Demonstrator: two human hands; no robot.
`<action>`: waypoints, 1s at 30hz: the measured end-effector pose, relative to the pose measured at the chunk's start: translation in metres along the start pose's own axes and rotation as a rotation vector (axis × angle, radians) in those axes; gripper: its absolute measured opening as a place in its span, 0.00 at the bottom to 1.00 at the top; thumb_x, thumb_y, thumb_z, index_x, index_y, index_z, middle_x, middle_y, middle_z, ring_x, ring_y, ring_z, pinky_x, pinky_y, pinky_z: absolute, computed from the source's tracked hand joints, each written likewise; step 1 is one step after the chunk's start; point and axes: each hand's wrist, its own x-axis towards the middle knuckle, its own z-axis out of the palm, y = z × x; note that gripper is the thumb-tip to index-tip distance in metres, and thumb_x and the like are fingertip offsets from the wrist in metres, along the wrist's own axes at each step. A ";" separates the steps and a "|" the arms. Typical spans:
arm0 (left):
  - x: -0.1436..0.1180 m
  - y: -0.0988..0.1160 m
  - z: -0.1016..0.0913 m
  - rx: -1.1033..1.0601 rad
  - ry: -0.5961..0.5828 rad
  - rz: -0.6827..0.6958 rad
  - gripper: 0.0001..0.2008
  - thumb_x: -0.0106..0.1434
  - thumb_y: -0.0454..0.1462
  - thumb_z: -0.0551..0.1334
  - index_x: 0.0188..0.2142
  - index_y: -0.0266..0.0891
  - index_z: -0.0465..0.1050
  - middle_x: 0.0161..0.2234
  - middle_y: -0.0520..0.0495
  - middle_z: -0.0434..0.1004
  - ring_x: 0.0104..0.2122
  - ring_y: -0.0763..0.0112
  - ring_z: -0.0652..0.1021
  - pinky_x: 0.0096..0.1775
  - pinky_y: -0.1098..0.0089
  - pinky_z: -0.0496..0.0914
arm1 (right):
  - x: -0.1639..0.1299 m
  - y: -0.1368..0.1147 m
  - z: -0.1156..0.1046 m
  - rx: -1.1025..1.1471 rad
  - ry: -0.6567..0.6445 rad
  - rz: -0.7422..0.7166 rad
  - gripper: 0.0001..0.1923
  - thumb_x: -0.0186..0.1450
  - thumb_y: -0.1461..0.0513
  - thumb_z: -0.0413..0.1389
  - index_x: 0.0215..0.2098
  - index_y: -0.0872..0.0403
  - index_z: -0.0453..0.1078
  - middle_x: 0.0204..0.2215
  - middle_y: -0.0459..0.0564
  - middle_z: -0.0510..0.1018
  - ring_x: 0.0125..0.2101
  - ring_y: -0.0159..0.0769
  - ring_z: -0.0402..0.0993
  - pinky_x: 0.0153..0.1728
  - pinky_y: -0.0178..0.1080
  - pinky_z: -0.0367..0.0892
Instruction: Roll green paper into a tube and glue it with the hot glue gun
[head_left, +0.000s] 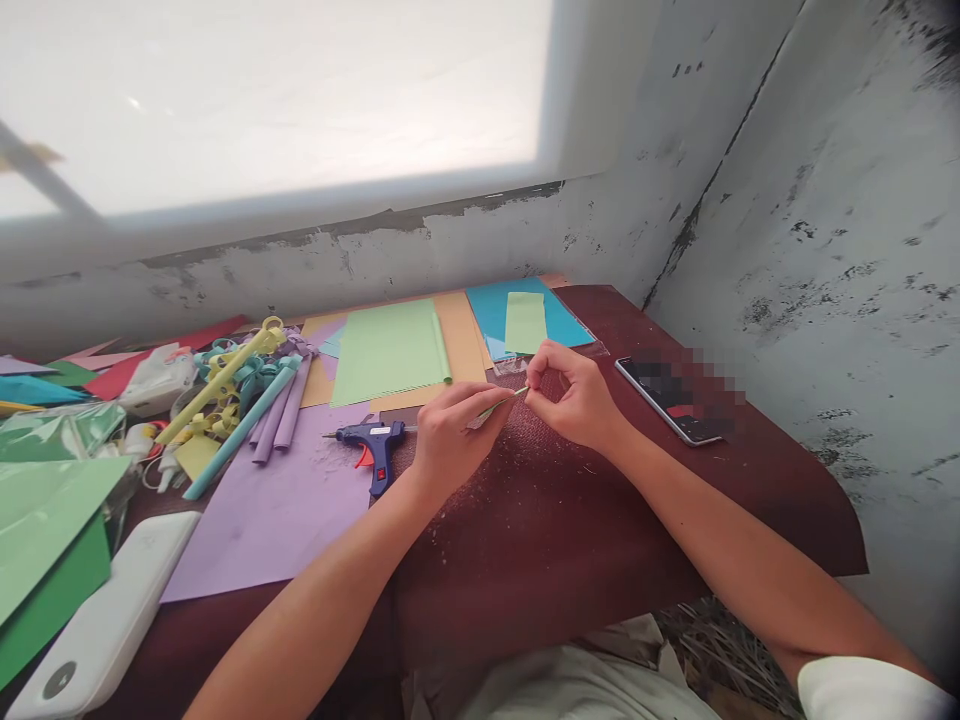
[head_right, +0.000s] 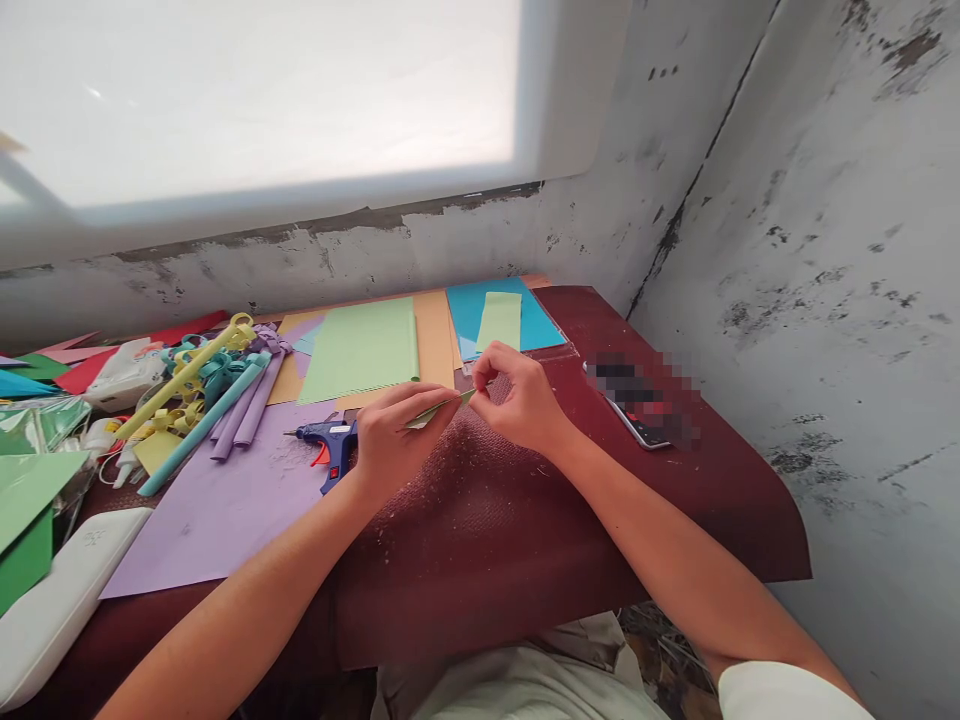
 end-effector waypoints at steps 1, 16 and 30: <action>0.000 0.000 0.000 -0.009 -0.004 0.000 0.07 0.68 0.40 0.66 0.35 0.45 0.84 0.34 0.46 0.86 0.33 0.69 0.83 0.39 0.70 0.74 | 0.000 0.000 0.000 -0.003 -0.002 0.002 0.09 0.56 0.69 0.56 0.27 0.49 0.61 0.27 0.44 0.69 0.31 0.36 0.66 0.37 0.41 0.63; 0.008 -0.003 -0.005 -0.389 0.072 -0.625 0.09 0.59 0.43 0.71 0.35 0.40 0.81 0.35 0.48 0.83 0.35 0.67 0.80 0.36 0.70 0.71 | 0.006 0.015 -0.002 0.381 -0.127 0.346 0.10 0.60 0.57 0.64 0.39 0.52 0.75 0.37 0.50 0.82 0.38 0.40 0.77 0.43 0.42 0.72; 0.010 -0.012 -0.002 -0.547 -0.322 -0.745 0.08 0.53 0.38 0.63 0.26 0.40 0.65 0.24 0.56 0.65 0.26 0.75 0.65 0.29 0.72 0.55 | 0.001 0.006 -0.003 0.067 -0.373 0.214 0.14 0.66 0.54 0.60 0.39 0.56 0.82 0.28 0.48 0.79 0.26 0.32 0.67 0.25 0.35 0.59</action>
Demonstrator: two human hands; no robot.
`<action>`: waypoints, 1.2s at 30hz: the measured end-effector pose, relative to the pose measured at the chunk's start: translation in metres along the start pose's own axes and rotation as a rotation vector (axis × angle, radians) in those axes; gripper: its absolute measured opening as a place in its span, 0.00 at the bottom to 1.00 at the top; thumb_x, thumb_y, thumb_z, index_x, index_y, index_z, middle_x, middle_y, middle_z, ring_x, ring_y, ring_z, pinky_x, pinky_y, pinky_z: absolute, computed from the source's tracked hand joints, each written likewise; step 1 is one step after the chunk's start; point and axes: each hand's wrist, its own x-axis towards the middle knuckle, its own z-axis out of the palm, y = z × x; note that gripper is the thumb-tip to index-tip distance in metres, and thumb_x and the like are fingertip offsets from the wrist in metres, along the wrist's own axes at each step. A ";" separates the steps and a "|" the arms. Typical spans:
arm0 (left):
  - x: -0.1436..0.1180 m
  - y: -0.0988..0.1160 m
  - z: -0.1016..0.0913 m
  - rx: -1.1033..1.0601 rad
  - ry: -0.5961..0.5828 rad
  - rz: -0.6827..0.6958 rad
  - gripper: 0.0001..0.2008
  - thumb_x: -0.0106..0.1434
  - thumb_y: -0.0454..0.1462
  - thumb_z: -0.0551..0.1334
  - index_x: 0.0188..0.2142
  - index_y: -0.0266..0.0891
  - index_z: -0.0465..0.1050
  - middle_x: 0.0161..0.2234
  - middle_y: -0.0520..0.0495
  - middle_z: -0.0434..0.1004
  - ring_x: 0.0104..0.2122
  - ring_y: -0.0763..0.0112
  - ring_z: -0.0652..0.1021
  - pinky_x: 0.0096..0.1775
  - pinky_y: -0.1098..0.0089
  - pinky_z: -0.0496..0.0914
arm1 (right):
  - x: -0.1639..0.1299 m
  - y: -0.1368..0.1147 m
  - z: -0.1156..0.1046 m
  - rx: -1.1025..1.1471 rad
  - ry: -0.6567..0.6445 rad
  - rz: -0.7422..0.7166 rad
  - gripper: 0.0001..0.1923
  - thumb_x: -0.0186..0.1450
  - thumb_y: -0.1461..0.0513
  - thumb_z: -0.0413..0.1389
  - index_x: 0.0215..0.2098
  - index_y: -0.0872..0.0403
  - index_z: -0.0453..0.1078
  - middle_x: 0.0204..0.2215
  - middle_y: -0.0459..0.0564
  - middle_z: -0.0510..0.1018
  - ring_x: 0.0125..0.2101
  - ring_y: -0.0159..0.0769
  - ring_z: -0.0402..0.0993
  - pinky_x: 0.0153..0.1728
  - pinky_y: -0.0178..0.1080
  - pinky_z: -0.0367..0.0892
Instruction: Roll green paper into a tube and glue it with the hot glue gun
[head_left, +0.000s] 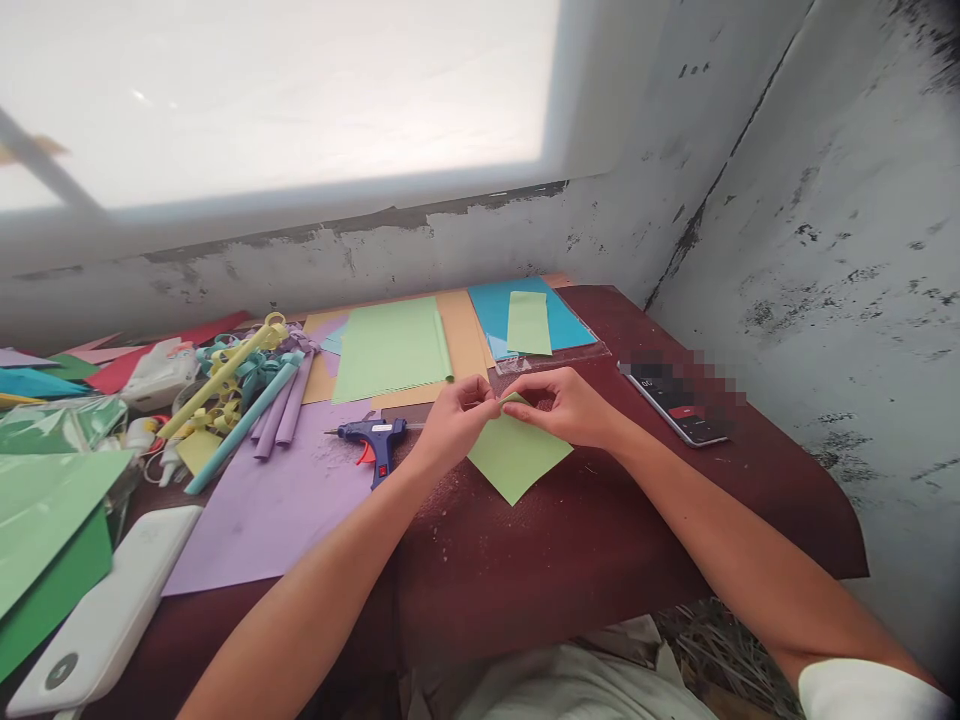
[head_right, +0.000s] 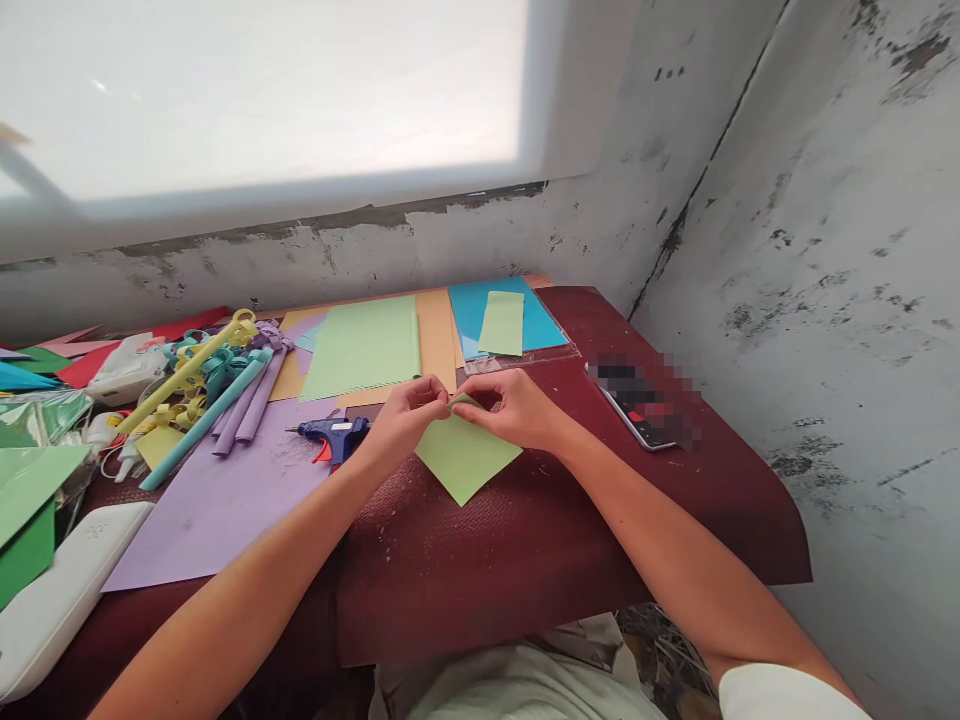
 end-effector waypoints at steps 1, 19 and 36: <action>0.000 0.000 0.000 -0.004 0.008 -0.002 0.08 0.53 0.39 0.63 0.26 0.40 0.65 0.24 0.55 0.65 0.26 0.75 0.66 0.30 0.72 0.56 | 0.000 0.000 0.001 -0.009 0.010 -0.011 0.15 0.66 0.54 0.60 0.39 0.56 0.82 0.28 0.48 0.80 0.27 0.32 0.68 0.25 0.35 0.59; 0.005 -0.006 -0.009 0.018 0.029 -0.108 0.12 0.51 0.37 0.62 0.20 0.40 0.57 0.22 0.55 0.62 0.25 0.76 0.59 0.30 0.69 0.51 | 0.000 0.003 -0.005 0.001 0.086 0.022 0.14 0.65 0.52 0.62 0.39 0.53 0.83 0.35 0.51 0.84 0.34 0.40 0.77 0.31 0.39 0.68; 0.004 -0.002 -0.005 0.014 0.013 -0.033 0.12 0.49 0.36 0.62 0.19 0.40 0.57 0.24 0.53 0.68 0.26 0.74 0.64 0.30 0.70 0.54 | -0.001 -0.002 0.003 -0.023 -0.048 -0.036 0.14 0.68 0.53 0.60 0.40 0.51 0.85 0.35 0.49 0.87 0.34 0.40 0.79 0.34 0.38 0.69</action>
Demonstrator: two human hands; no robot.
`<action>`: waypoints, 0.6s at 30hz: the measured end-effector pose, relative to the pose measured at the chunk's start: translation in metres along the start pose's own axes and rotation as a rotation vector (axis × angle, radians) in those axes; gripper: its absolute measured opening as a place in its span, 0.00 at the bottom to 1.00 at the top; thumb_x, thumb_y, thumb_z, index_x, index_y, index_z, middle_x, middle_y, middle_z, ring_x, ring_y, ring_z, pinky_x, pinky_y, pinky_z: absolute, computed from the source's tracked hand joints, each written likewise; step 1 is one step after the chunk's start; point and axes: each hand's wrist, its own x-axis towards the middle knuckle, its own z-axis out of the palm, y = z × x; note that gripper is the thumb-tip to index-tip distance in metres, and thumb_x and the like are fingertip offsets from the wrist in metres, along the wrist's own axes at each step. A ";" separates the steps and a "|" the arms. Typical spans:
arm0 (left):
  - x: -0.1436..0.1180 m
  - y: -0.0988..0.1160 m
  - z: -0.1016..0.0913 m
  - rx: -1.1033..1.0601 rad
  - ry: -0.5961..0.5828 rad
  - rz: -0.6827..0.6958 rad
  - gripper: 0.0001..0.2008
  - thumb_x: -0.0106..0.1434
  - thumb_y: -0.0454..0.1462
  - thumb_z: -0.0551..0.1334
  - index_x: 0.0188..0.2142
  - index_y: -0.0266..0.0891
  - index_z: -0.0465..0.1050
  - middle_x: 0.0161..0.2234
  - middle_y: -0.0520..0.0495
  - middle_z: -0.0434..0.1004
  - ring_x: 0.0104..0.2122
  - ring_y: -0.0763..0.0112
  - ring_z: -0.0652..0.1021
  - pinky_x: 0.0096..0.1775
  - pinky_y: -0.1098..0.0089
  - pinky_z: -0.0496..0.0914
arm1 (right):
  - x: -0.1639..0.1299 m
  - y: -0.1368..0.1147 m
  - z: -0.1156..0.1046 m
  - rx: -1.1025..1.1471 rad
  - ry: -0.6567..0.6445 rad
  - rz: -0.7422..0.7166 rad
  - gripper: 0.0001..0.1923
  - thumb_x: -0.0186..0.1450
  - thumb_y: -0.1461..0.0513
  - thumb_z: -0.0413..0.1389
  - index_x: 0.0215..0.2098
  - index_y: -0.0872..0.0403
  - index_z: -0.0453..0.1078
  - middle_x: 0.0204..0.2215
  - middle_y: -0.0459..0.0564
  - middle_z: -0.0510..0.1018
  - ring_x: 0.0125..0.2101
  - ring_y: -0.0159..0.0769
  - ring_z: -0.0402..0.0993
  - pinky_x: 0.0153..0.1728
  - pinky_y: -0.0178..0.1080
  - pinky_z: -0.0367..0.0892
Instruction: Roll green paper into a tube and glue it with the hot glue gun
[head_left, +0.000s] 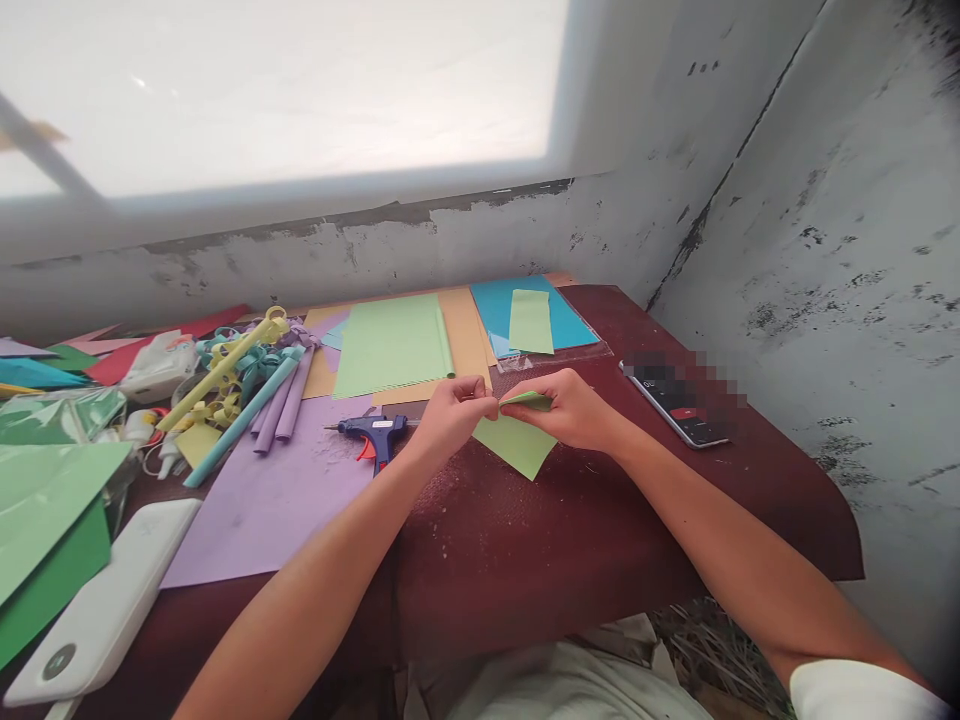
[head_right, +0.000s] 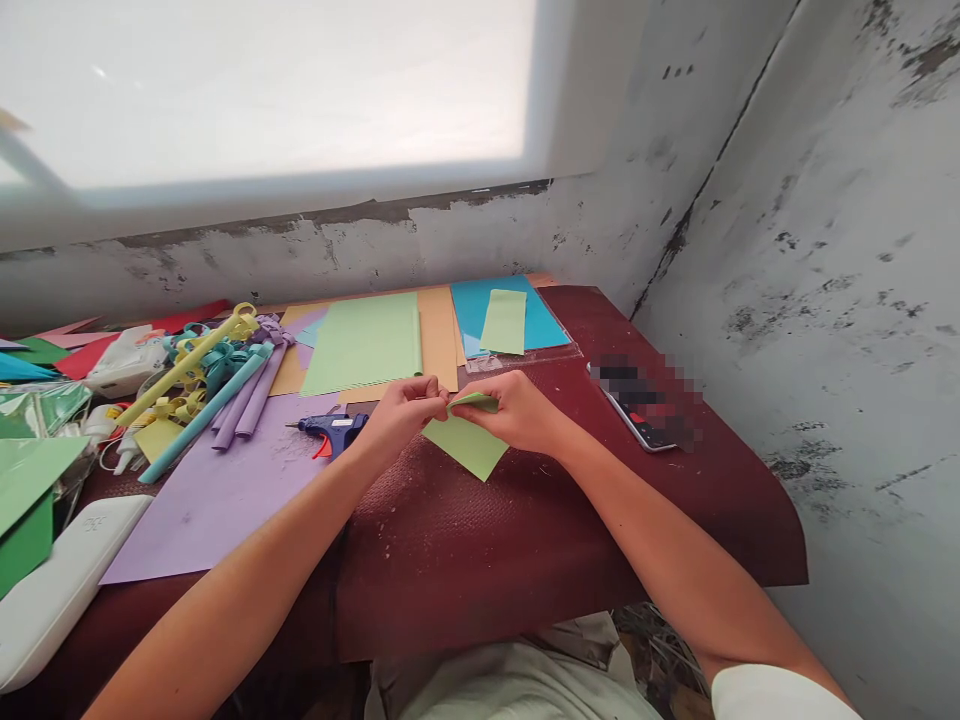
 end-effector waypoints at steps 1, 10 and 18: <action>0.000 0.001 0.000 0.013 0.006 -0.006 0.12 0.49 0.36 0.62 0.19 0.40 0.57 0.24 0.53 0.68 0.26 0.74 0.63 0.30 0.70 0.53 | 0.000 0.000 0.000 0.000 -0.001 -0.001 0.14 0.68 0.53 0.60 0.39 0.51 0.85 0.35 0.49 0.87 0.35 0.40 0.79 0.34 0.38 0.69; 0.000 -0.001 -0.005 0.039 0.062 -0.067 0.12 0.49 0.35 0.61 0.18 0.41 0.55 0.19 0.55 0.61 0.24 0.74 0.64 0.29 0.70 0.57 | 0.000 0.008 -0.014 -0.002 0.140 0.057 0.14 0.66 0.52 0.62 0.38 0.53 0.84 0.37 0.51 0.86 0.37 0.43 0.79 0.35 0.41 0.70; 0.003 -0.008 -0.003 0.054 0.101 -0.077 0.04 0.53 0.37 0.62 0.26 0.41 0.67 0.23 0.53 0.71 0.26 0.72 0.72 0.31 0.70 0.65 | 0.001 0.012 -0.015 -0.048 0.198 0.085 0.14 0.66 0.52 0.61 0.37 0.53 0.82 0.35 0.51 0.85 0.36 0.41 0.79 0.35 0.40 0.69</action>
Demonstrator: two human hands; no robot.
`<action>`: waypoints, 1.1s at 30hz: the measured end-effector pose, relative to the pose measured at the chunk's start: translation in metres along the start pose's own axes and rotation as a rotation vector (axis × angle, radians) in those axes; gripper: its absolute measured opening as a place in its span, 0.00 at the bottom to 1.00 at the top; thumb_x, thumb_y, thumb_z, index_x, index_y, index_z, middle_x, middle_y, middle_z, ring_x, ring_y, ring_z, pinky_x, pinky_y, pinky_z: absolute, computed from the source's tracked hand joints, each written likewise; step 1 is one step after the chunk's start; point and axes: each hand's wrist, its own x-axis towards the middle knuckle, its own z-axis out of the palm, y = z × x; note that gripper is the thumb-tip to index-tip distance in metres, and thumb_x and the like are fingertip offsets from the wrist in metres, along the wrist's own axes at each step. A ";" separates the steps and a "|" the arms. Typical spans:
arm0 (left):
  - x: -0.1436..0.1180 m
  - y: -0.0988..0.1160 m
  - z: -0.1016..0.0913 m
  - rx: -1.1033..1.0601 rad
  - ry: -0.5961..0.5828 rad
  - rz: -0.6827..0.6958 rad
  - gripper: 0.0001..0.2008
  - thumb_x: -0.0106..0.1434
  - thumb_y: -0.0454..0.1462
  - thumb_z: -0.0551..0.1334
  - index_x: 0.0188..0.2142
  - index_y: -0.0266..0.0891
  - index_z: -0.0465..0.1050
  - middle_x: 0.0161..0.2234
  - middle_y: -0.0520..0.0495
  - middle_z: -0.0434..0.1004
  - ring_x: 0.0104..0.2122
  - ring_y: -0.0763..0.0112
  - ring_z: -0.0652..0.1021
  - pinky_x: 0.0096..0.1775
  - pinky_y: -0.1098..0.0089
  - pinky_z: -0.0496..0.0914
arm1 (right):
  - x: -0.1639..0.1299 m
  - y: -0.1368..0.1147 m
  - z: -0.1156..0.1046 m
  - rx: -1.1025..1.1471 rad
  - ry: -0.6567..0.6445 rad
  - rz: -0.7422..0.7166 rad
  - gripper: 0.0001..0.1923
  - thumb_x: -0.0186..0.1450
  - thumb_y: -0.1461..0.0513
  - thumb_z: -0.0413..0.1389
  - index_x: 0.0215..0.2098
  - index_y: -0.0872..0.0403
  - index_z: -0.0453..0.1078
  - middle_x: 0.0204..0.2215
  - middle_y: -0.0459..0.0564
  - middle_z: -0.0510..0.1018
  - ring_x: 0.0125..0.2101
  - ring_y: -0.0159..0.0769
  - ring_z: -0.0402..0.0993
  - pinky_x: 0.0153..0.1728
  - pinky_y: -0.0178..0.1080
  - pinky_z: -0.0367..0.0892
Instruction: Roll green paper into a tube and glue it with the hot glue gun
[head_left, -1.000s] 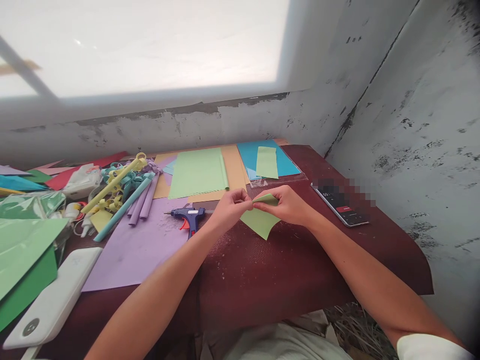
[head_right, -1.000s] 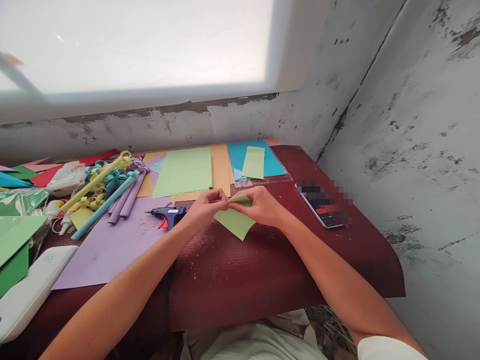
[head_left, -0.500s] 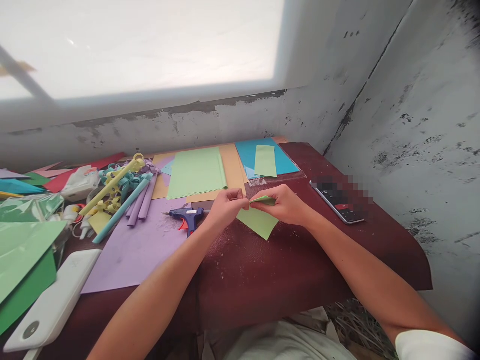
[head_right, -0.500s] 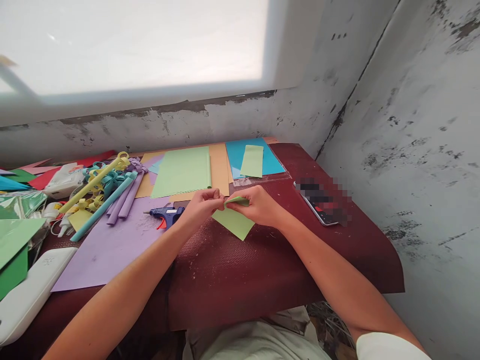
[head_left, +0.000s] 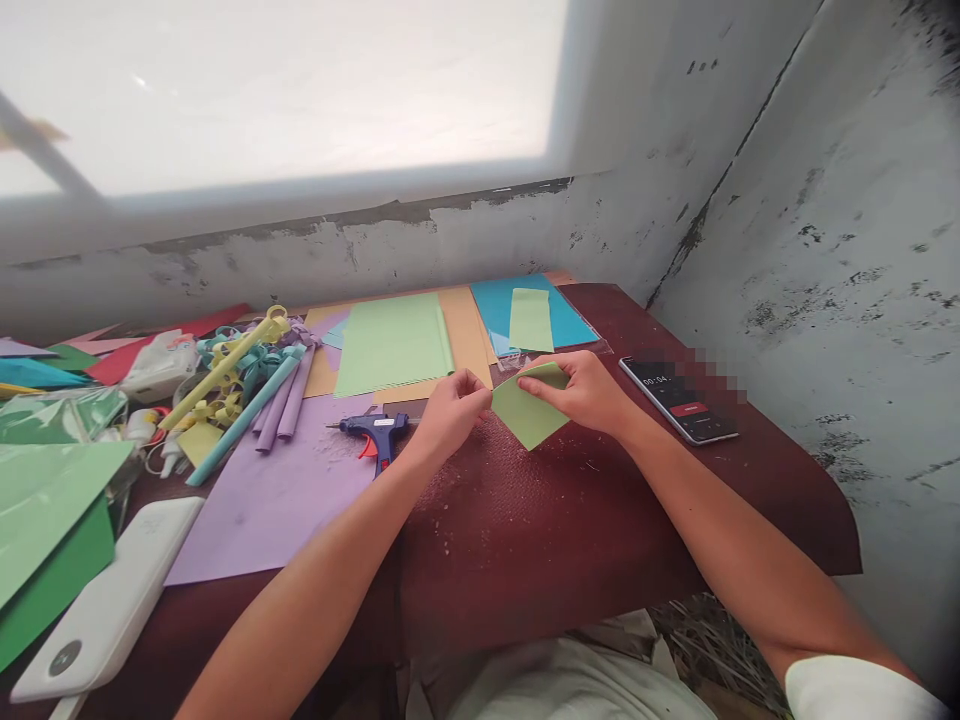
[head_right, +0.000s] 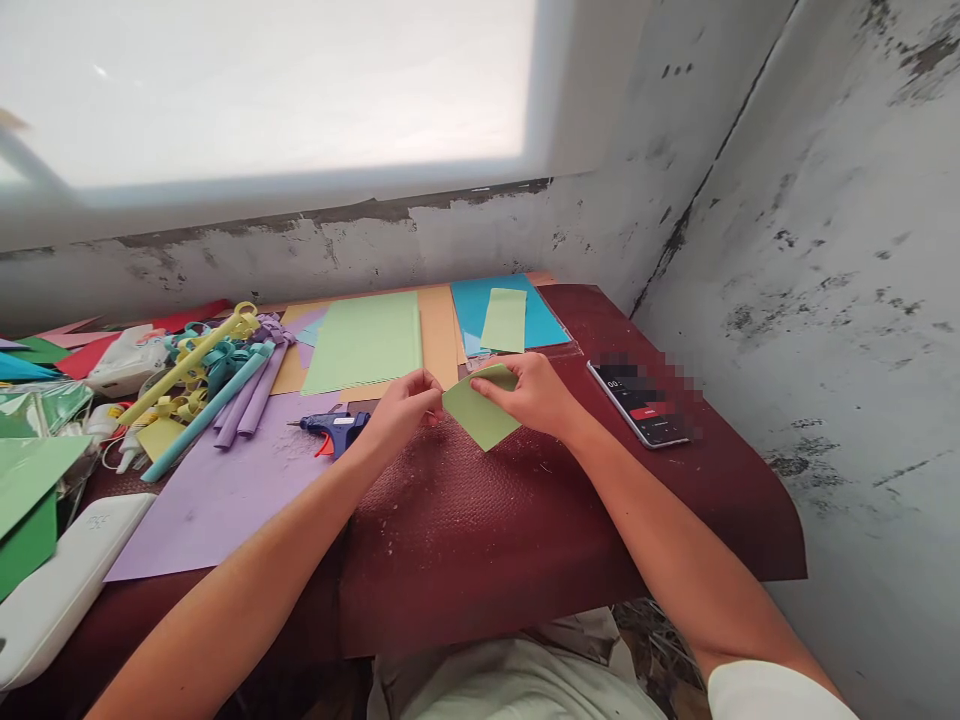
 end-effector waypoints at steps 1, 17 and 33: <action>0.000 0.000 0.000 -0.010 -0.004 0.012 0.05 0.54 0.38 0.63 0.28 0.40 0.68 0.24 0.54 0.71 0.27 0.72 0.73 0.32 0.70 0.66 | 0.000 0.001 0.001 0.013 -0.005 0.010 0.14 0.66 0.52 0.61 0.37 0.53 0.82 0.35 0.51 0.85 0.35 0.40 0.78 0.34 0.40 0.68; 0.003 0.001 -0.008 -0.173 0.171 0.122 0.18 0.57 0.50 0.72 0.34 0.37 0.78 0.31 0.48 0.80 0.32 0.72 0.77 0.39 0.69 0.71 | 0.007 0.010 -0.007 0.316 0.070 0.211 0.17 0.64 0.49 0.63 0.38 0.54 0.82 0.37 0.54 0.85 0.35 0.41 0.80 0.30 0.39 0.75; 0.007 0.006 -0.006 -0.453 0.003 -0.245 0.16 0.64 0.47 0.67 0.40 0.34 0.77 0.32 0.40 0.82 0.29 0.66 0.83 0.33 0.68 0.78 | 0.008 0.014 -0.008 0.346 0.109 0.203 0.18 0.62 0.47 0.66 0.38 0.53 0.81 0.34 0.52 0.84 0.35 0.42 0.80 0.38 0.43 0.77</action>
